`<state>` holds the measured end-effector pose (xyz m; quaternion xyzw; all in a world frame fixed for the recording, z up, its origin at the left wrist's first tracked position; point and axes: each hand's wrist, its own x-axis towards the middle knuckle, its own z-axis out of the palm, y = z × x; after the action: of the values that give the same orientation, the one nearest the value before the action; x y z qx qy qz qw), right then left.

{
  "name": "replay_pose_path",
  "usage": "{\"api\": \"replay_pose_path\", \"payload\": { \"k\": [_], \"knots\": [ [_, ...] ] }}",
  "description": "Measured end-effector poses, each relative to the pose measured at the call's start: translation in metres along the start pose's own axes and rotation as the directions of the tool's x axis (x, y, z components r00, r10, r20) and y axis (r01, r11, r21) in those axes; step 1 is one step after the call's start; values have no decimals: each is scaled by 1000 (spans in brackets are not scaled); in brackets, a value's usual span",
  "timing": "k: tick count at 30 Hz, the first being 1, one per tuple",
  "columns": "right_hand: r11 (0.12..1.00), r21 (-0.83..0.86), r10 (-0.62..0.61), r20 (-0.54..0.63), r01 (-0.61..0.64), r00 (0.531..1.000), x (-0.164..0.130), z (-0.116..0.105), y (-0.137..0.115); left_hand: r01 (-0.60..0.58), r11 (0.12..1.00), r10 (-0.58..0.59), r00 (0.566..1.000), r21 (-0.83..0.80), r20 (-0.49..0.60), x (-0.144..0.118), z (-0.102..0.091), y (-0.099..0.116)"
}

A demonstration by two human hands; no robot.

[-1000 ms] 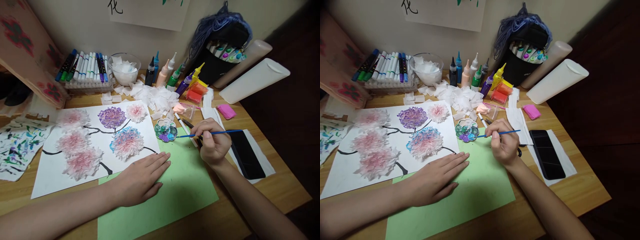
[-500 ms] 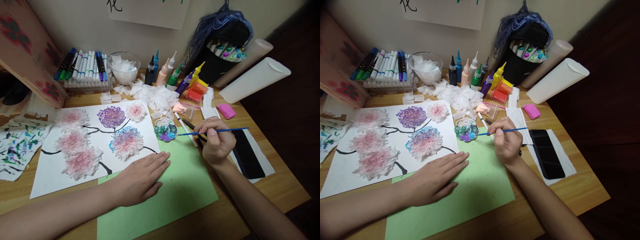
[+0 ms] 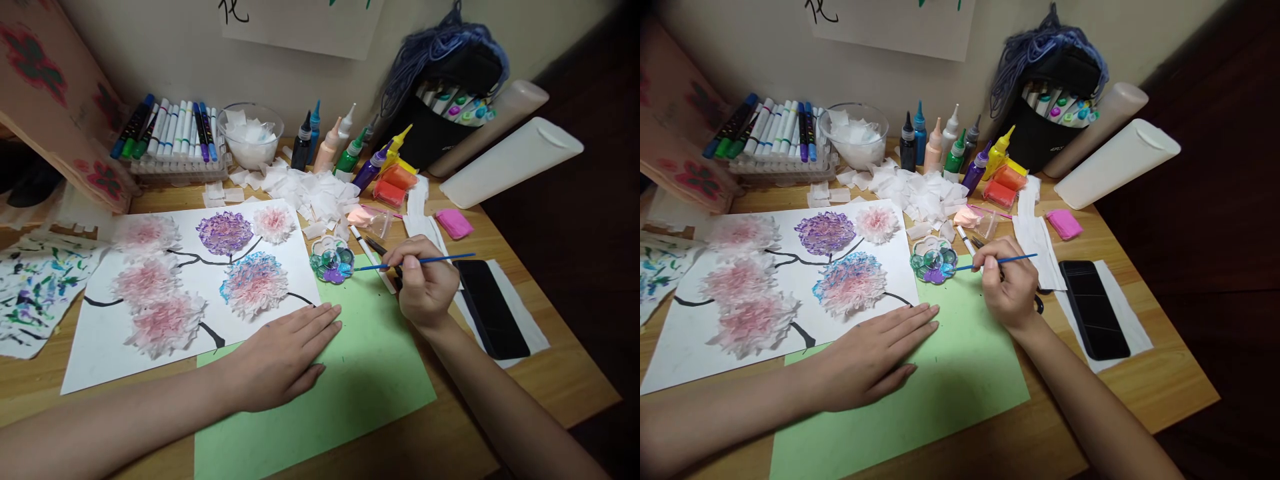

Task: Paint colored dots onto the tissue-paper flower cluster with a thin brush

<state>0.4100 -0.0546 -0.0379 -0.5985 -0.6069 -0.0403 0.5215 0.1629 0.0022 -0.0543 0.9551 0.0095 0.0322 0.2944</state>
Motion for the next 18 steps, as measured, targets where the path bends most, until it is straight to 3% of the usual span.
{"api": "replay_pose_path", "payload": {
  "k": [3, 8, 12, 16, 18],
  "knots": [
    [1000, 1, -20, -55, 20, 998, 0, 0, -1, 2, 1000, -2, 1000, -23, -12, -1, 0, 0],
    [1000, -26, -2, 11, 2, 1000, 0, 0, -1, 2, 1000, -2, 1000, -28, -11, 0, -1, 0],
    [1000, -28, -2, -62, 0, 998, 0, -1, -1, -1, 999, 0, 1000, -49, -28, 0, -1, 0],
    [999, -28, 47, -6, -47, 999, 0, -1, -1, -1, 999, 0, 1000, -40, -25, 0, -1, 0],
    [999, -3, 51, -59, -51, 997, 1, -1, -4, -1, 1000, 1, 1000, -26, -15, 0, -1, 0]
  ]
}}
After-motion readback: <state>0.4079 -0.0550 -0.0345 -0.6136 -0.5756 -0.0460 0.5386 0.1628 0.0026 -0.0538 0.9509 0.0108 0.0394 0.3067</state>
